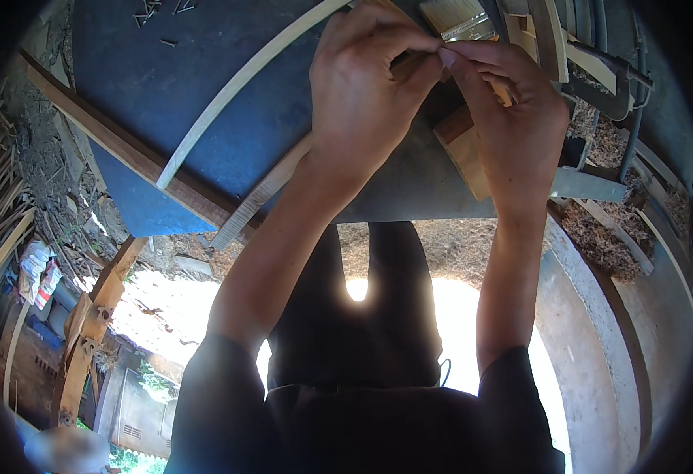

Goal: Assemble a wooden frame by positioning wooden strips and securing them with small nails or pins.

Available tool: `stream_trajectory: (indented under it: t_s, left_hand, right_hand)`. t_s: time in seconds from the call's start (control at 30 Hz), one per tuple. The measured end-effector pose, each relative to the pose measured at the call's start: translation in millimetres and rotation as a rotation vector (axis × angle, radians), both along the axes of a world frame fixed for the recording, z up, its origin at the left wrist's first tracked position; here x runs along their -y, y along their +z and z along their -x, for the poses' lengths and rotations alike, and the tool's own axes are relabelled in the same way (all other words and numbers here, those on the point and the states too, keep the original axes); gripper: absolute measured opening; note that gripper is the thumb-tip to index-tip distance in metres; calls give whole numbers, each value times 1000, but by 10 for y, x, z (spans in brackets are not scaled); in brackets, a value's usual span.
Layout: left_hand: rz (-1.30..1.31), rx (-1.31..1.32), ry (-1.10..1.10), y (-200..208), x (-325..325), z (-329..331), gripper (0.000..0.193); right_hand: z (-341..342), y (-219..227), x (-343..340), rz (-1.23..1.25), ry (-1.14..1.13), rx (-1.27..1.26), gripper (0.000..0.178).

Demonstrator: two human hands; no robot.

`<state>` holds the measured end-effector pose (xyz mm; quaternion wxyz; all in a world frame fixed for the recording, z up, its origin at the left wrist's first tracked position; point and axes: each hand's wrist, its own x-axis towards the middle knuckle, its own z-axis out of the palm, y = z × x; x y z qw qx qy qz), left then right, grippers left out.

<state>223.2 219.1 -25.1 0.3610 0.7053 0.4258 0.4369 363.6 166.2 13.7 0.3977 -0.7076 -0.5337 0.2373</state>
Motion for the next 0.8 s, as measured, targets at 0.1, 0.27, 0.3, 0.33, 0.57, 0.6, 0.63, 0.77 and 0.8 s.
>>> stream_trajectory:
  t_s: [0.1, 0.27, 0.3, 0.33, 0.57, 0.6, 0.63, 0.77, 0.8]
  left_hand:
    - [-91, -12, 4, -7, -2, 4, 15]
    - [-28, -24, -9, 45, 5, 35, 13]
    - [-40, -18, -21, 52, -3, 35, 13]
    - [-38, -8, -26, 58, 7, -8, 13]
    - [41, 61, -16, 8, 30, -8, 12]
    - [113, 129, -14, -6, 36, -11, 12]
    - [113, 128, -15, -10, 33, -8, 12]
    - [-18, -18, 4, 14, 17, 0, 12]
    - [-31, -33, 13, 22, 18, 0, 12]
  right_hand:
    - [2, 38, 31, 42, 26, 14, 25]
    - [-183, 61, 504, 12, -7, 222, 49]
    - [-210, 72, 641, 105, -4, 282, 61]
    - [-191, 140, 774, 108, -9, 292, 61]
    - [-79, 100, 1106, 403, -1, 645, 94]
    - [-81, 93, 1101, 363, -3, 590, 93]
    - [-72, 103, 1114, 364, -5, 590, 93]
    - [-13, 157, 1111, 429, -248, -287, 96]
    - [0, 165, 1100, 403, -363, -693, 101]
